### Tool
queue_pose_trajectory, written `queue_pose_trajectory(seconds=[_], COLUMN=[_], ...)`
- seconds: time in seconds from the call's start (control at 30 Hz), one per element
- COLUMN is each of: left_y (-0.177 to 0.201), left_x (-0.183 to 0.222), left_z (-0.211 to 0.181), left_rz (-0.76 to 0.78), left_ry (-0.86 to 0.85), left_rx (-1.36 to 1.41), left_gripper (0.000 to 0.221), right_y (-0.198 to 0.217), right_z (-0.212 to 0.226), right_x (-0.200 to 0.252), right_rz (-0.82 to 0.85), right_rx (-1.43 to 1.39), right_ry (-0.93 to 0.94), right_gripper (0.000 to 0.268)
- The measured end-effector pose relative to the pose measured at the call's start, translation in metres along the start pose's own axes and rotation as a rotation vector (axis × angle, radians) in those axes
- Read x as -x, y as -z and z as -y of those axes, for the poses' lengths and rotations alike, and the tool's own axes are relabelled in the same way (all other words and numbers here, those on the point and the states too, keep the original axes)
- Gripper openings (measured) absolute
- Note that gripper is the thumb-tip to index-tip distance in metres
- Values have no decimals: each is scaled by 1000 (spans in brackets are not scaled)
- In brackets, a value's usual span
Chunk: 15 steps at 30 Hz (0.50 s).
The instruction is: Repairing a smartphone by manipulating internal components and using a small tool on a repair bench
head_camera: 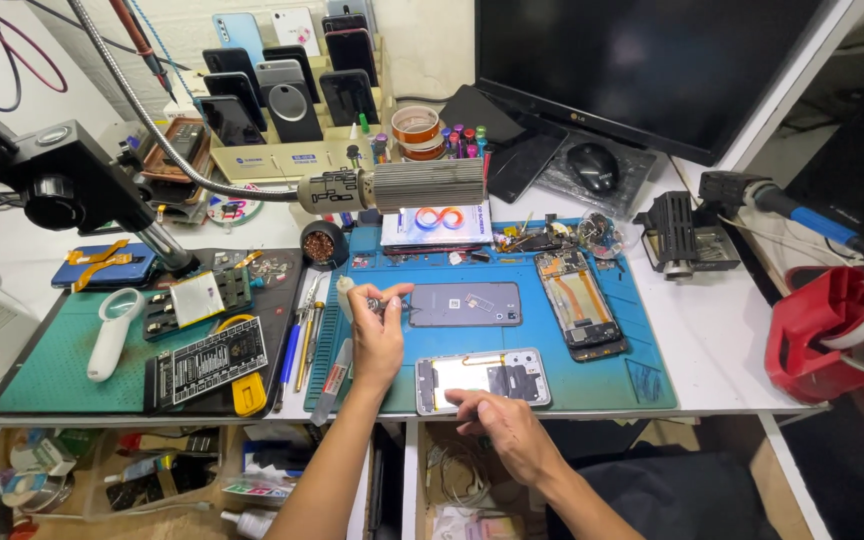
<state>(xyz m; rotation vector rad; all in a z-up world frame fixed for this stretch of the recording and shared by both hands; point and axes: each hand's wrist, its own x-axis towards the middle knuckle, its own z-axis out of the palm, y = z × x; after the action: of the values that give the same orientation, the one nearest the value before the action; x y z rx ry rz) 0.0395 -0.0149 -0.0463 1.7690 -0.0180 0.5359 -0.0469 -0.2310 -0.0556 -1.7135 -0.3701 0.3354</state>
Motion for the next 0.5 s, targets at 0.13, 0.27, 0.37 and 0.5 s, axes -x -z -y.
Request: queue_pose_trajectory(seconds=[0.13,0.27,0.37,0.5], left_y=[-1,9,14,20], left_x=[0,30,68,105], left_z=[-10,-59,-80,-86], left_rz=[-58,-11,37,38], left_ry=[2,29,-36,-41], left_rx=[46,312,498,417], left_gripper=[19,18,18,19], right_y=[1,3,2,-4], right_z=[-1,-3,0,16], right_x=[0,-2,-4,-3], right_rz=[0,31,44,-85], right_rx=[6,-92,-418,-473], right_ry=[-12,24,-95,-258], right_gripper=[53,49,41,42])
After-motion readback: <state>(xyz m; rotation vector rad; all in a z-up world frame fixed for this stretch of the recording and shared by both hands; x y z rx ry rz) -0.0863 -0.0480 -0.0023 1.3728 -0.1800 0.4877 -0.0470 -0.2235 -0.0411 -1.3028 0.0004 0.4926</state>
